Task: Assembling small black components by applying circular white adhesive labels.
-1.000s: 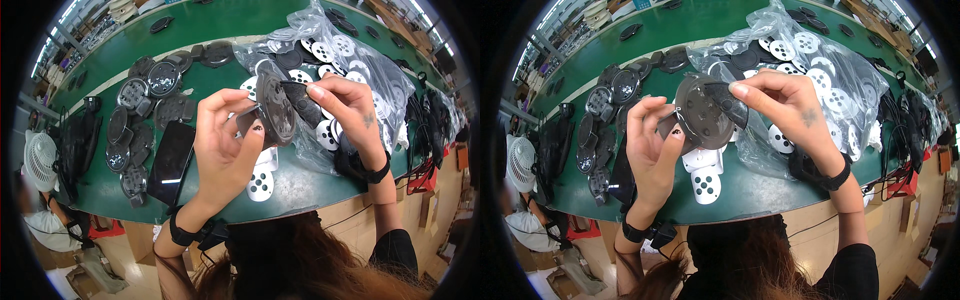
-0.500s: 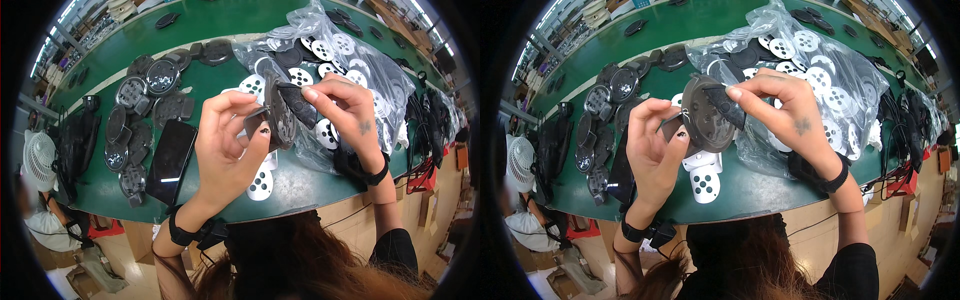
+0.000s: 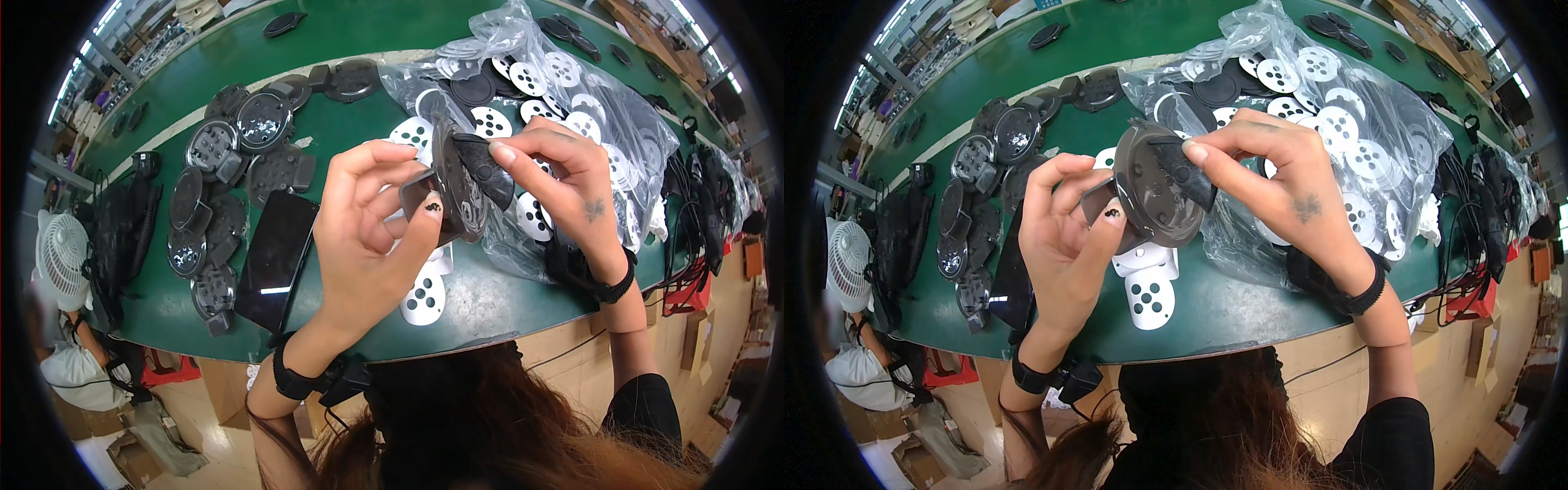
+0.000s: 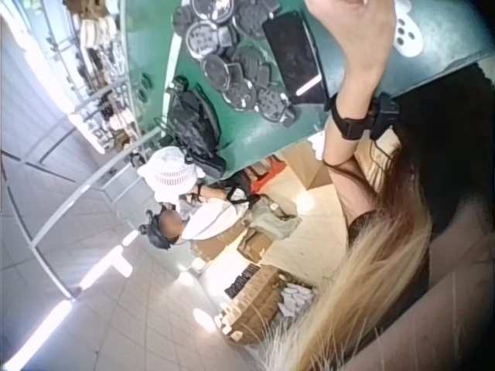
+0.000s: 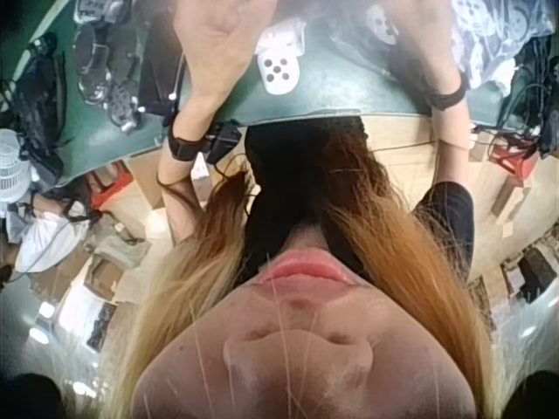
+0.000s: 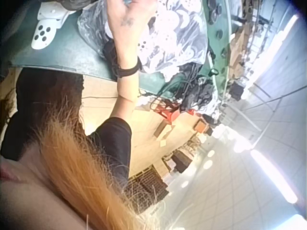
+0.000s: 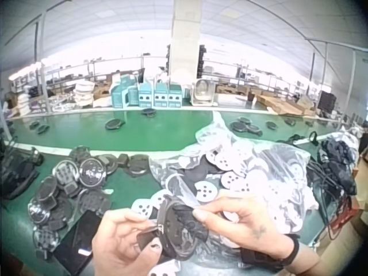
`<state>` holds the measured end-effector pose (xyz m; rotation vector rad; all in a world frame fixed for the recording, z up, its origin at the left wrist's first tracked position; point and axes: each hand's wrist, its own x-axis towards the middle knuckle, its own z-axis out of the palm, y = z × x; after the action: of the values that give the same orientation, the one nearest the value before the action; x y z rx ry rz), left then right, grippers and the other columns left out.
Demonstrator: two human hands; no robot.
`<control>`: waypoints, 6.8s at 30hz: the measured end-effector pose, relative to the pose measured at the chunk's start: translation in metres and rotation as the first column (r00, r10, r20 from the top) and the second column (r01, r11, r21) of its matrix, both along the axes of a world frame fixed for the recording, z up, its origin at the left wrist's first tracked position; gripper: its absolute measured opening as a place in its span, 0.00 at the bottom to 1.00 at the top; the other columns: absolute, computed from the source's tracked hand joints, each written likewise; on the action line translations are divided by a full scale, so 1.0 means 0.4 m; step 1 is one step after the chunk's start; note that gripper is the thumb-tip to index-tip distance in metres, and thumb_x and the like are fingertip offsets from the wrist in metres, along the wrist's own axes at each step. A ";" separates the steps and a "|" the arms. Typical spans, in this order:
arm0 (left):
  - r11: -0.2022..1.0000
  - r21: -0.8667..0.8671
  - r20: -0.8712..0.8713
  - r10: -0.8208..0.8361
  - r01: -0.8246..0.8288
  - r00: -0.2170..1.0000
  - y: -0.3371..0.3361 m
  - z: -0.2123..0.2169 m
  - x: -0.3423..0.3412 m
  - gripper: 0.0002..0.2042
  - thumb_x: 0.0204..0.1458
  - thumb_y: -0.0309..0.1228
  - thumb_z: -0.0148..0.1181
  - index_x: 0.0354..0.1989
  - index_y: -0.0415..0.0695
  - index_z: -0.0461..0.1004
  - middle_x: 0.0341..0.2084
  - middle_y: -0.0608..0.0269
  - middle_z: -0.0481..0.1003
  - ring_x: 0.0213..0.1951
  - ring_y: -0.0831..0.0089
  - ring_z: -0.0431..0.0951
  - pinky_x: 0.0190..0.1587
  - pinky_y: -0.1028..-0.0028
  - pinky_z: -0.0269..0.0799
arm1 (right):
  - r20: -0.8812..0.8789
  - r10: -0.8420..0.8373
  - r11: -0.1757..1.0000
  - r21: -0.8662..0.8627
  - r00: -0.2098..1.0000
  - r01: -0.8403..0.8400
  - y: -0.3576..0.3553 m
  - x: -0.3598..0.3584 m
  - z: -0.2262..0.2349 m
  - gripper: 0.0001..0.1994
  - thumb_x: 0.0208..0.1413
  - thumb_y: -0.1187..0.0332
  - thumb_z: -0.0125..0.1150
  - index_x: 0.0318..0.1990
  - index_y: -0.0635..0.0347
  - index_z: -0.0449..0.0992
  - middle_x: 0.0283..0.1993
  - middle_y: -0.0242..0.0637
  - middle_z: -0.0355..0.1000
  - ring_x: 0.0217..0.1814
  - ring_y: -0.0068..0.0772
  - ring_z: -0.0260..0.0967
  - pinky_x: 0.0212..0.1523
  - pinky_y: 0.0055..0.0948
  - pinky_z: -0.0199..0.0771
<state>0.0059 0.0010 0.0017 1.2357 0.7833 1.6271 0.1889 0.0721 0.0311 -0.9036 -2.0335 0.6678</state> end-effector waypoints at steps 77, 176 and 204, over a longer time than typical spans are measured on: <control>0.960 -0.264 0.168 -0.046 0.090 0.985 0.031 -0.006 -0.044 0.15 0.62 0.34 0.34 0.46 0.35 0.63 0.38 0.56 0.71 0.33 0.72 0.75 0.24 0.76 0.75 | 0.214 0.462 0.853 -0.373 0.861 -0.365 0.180 0.013 0.106 0.18 0.60 0.56 0.46 0.47 0.63 0.67 0.32 0.33 0.70 0.32 0.22 0.67 0.34 0.24 0.69; 0.903 -0.315 -0.016 -0.313 0.292 0.950 0.011 -0.038 -0.024 0.21 0.62 0.42 0.34 0.46 0.34 0.63 0.39 0.56 0.70 0.36 0.73 0.71 0.36 0.72 0.67 | 0.305 0.132 0.764 0.575 0.943 -0.292 -0.064 -0.013 -0.006 0.16 0.35 0.73 0.64 0.37 0.66 0.73 0.37 0.37 0.68 0.32 0.34 0.68 0.33 0.29 0.70; 0.998 -0.052 -0.281 0.015 -0.031 0.960 0.008 -0.012 -0.034 0.03 0.44 0.19 0.55 0.27 0.34 0.69 0.39 0.60 0.63 0.34 0.79 0.68 0.33 0.80 0.66 | -0.192 -0.098 0.989 0.093 0.977 0.117 0.020 0.034 0.064 0.05 0.48 0.76 0.58 0.31 0.70 0.74 0.29 0.37 0.73 0.29 0.22 0.71 0.32 0.20 0.72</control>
<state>-0.0077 0.0042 -0.0031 1.4411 1.0144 1.4547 0.2025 0.0801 0.0567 -0.8510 -1.8216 0.5606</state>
